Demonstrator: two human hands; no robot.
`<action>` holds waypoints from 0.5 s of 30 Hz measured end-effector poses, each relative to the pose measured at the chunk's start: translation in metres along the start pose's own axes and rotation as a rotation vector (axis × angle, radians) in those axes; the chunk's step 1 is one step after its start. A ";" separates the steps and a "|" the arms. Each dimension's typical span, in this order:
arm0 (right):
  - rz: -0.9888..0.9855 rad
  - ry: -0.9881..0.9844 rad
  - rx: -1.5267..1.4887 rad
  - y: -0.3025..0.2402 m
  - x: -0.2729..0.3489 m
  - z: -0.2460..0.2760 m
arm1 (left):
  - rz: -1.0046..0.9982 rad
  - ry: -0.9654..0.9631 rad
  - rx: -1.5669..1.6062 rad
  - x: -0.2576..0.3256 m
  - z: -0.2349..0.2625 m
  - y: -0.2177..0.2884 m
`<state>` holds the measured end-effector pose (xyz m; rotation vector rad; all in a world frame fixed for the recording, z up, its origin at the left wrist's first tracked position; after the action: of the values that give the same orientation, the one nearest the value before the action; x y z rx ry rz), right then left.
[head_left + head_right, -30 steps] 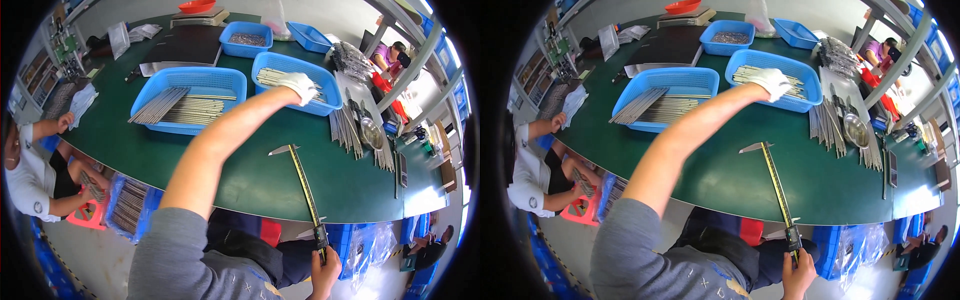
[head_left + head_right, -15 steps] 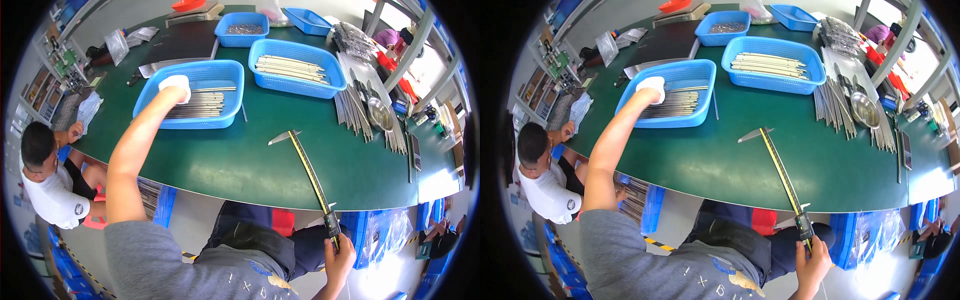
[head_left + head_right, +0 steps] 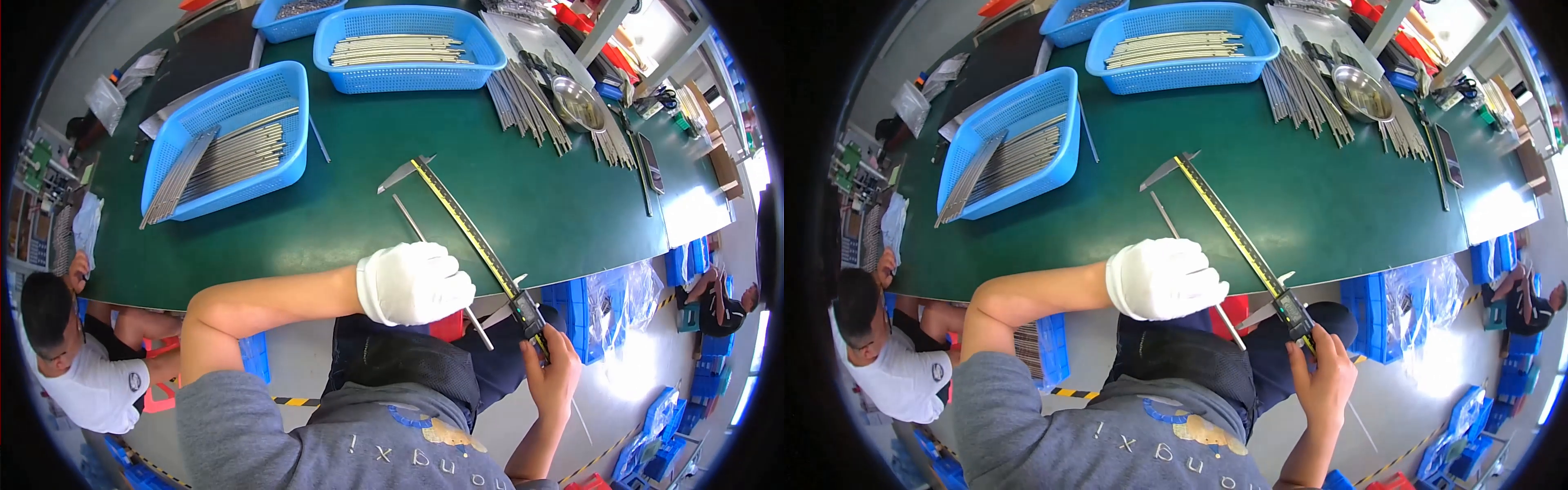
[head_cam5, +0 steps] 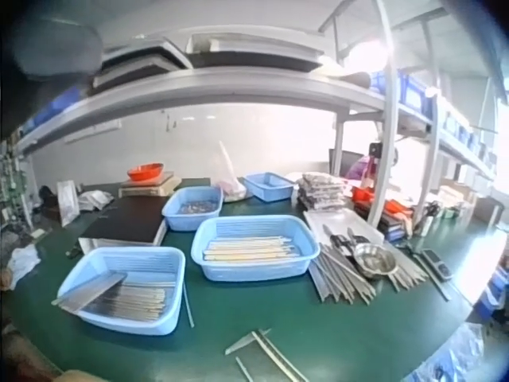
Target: Measure the length of metal pins with a digital caliper and organize them into bundles.
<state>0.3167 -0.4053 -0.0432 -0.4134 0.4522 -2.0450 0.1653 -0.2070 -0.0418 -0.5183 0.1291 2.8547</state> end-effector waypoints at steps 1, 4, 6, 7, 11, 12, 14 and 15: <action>-0.006 -0.004 0.003 0.000 0.000 0.000 | -0.001 0.001 0.008 0.000 -0.006 -0.001; 0.001 0.008 -0.019 -0.001 0.001 0.000 | -0.014 -0.007 -0.047 0.001 -0.015 -0.005; -0.004 0.002 -0.001 0.001 0.001 -0.001 | 0.034 0.016 -0.048 0.002 -0.014 -0.008; -0.006 -0.002 -0.001 0.002 0.001 -0.001 | 0.037 0.012 -0.048 0.003 -0.013 -0.008; -0.003 -0.003 -0.011 0.001 0.001 0.000 | 0.049 0.034 -0.030 0.002 -0.012 -0.010; -0.020 -0.005 -0.002 0.001 0.000 0.000 | 0.058 0.017 -0.024 0.002 -0.010 -0.012; -0.020 -0.008 0.001 0.000 0.001 0.000 | 0.067 0.000 -0.014 0.002 -0.010 -0.014; -0.016 -0.009 0.000 0.001 0.001 0.000 | 0.060 0.016 -0.011 0.002 -0.010 -0.014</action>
<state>0.3166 -0.4061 -0.0436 -0.4270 0.4443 -2.0579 0.1702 -0.1948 -0.0529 -0.5491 0.1343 2.9112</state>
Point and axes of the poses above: each hand's wrist, its own x-axis away from the middle knuckle, its own z-axis out of the back of the hand, y = z × x, the point moved 4 cm from there along -x, towards the middle knuckle, and after that the axes turned 15 degrees about -y, right-handed, at the moved point
